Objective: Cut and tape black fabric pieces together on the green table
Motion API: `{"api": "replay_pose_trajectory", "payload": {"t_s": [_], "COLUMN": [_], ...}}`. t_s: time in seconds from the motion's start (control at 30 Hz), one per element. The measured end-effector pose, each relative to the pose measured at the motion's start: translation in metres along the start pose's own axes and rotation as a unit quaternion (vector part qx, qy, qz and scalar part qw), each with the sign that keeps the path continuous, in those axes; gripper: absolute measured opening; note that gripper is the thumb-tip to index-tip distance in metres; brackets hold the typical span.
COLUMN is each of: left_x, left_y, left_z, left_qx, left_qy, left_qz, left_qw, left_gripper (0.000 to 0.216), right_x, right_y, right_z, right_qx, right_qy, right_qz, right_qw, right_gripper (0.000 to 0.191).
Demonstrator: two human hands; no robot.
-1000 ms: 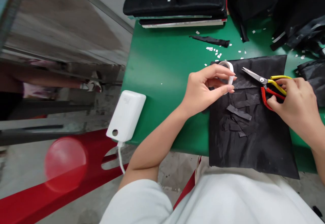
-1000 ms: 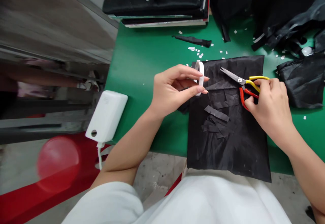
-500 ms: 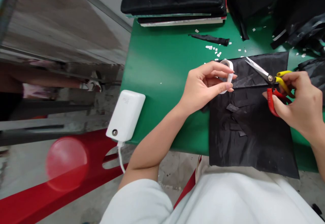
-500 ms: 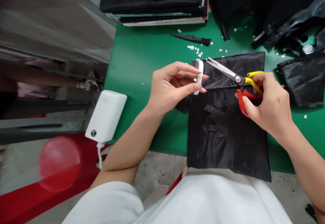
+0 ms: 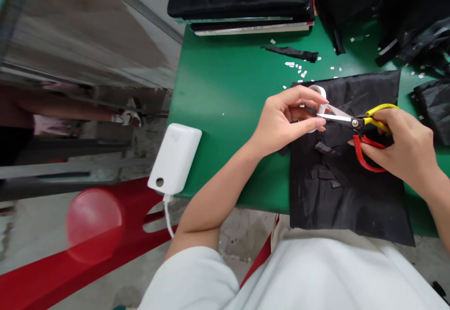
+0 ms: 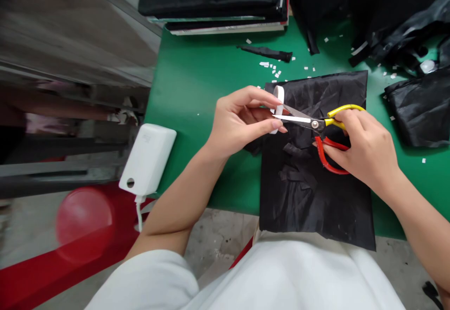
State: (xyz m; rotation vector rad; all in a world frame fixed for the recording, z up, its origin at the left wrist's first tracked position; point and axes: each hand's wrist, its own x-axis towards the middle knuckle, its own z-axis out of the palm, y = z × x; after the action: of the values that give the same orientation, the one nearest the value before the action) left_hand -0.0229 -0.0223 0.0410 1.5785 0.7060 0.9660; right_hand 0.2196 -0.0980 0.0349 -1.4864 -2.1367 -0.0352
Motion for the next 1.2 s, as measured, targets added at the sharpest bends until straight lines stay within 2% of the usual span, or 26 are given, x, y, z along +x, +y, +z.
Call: {"api": "replay_pose_trajectory", "payload": {"t_s": [0.17,0.33,0.7,0.97,1.2], "left_x": [-0.0005,-0.0021,-0.0029,-0.0024,-0.0014], "left_y": [0.0002,0.0003,0.0006,0.0039,0.0037], "left_z": [-0.0001,-0.0001,0.0001,0.0008,0.0013], "left_qx": [-0.003,-0.005,0.011,0.025,0.021], "left_qy": [-0.012,-0.018,-0.02,-0.019,-0.014], "left_qz": [-0.005,-0.005,-0.022,-0.021,-0.014], "left_qw": [1.0,1.0,0.999,0.999,1.0], "left_gripper": [0.028,0.024,0.026,0.02,0.015], "right_x": [-0.0007,-0.0023,-0.0046,-0.0008,-0.0016], "right_y": [0.0008,-0.0001,0.0008,-0.0011,-0.0013], "right_z": [-0.0016,-0.005,-0.0067,-0.009,-0.0082], "right_qx": [0.001,0.003,0.008,-0.002,-0.056], "right_qy": [0.002,-0.03,-0.045,-0.017,0.016], "right_qz": [-0.017,0.019,0.053,0.022,0.022], "right_qw": [1.0,0.999,0.998,1.0,0.998], "right_gripper": [0.022,0.019,0.019,0.016,0.02]}}
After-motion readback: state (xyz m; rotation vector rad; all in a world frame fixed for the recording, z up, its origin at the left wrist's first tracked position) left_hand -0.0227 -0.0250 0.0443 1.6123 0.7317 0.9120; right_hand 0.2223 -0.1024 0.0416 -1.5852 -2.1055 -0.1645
